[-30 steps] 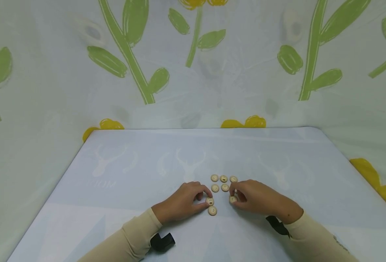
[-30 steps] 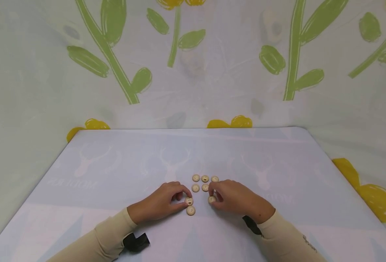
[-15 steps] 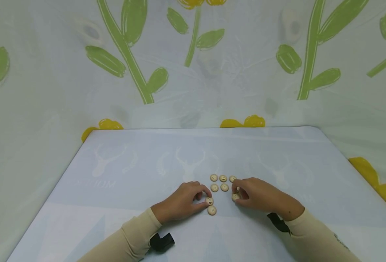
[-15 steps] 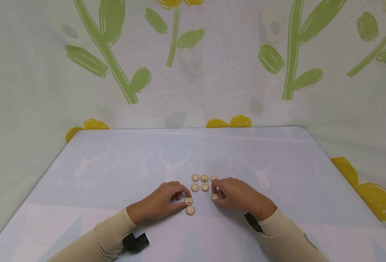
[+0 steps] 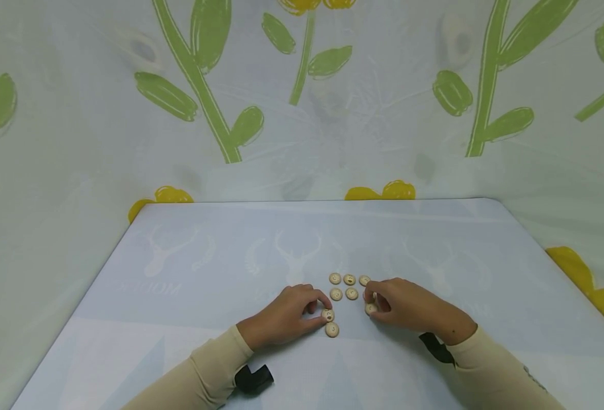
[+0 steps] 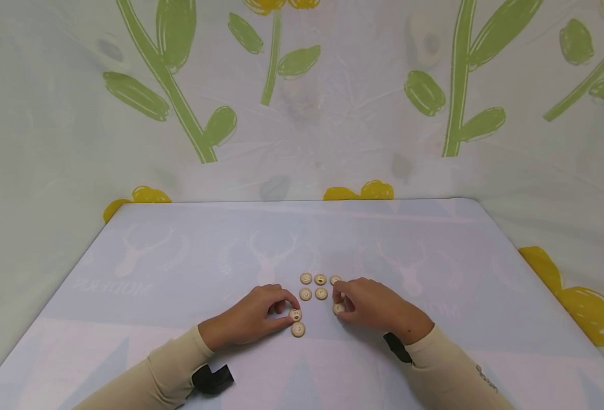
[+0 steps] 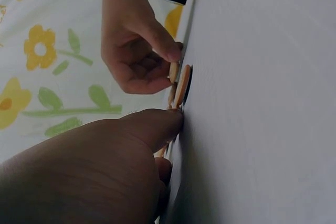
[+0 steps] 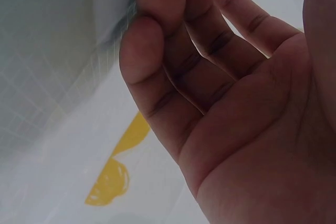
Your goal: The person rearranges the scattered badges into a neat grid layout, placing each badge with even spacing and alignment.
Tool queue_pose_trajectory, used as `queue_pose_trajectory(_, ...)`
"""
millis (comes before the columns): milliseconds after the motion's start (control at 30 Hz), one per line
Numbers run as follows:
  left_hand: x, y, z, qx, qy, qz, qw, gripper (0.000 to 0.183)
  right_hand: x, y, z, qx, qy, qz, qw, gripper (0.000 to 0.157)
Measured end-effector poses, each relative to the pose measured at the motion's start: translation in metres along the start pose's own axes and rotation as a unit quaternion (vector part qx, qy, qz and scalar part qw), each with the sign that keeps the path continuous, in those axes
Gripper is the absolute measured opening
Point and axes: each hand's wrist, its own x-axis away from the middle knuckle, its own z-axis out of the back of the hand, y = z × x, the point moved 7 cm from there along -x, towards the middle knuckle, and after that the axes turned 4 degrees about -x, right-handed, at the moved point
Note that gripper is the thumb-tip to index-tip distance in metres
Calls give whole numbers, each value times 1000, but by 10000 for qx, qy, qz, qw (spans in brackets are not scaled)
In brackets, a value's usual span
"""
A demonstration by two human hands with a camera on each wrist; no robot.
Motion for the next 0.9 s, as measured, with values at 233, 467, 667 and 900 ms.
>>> queue_pose_trajectory(233,0,1,1,54,-66,98,9999,18,1,-1,0,-84,-61,-3,9999,16)
queue_pose_trajectory(467,1,1,2,39,-42,79,10000,18,2,-2,0,-151,-134,-32,9998,16)
queue_pose_trajectory(667,1,2,2,38,53,-29,10000,18,2,-2,1,-117,-115,-3,9999,16)
queue_pose_trajectory(900,1,1,1,39,36,6,10000,18,3,-2,0,-152,-119,51,9998,16)
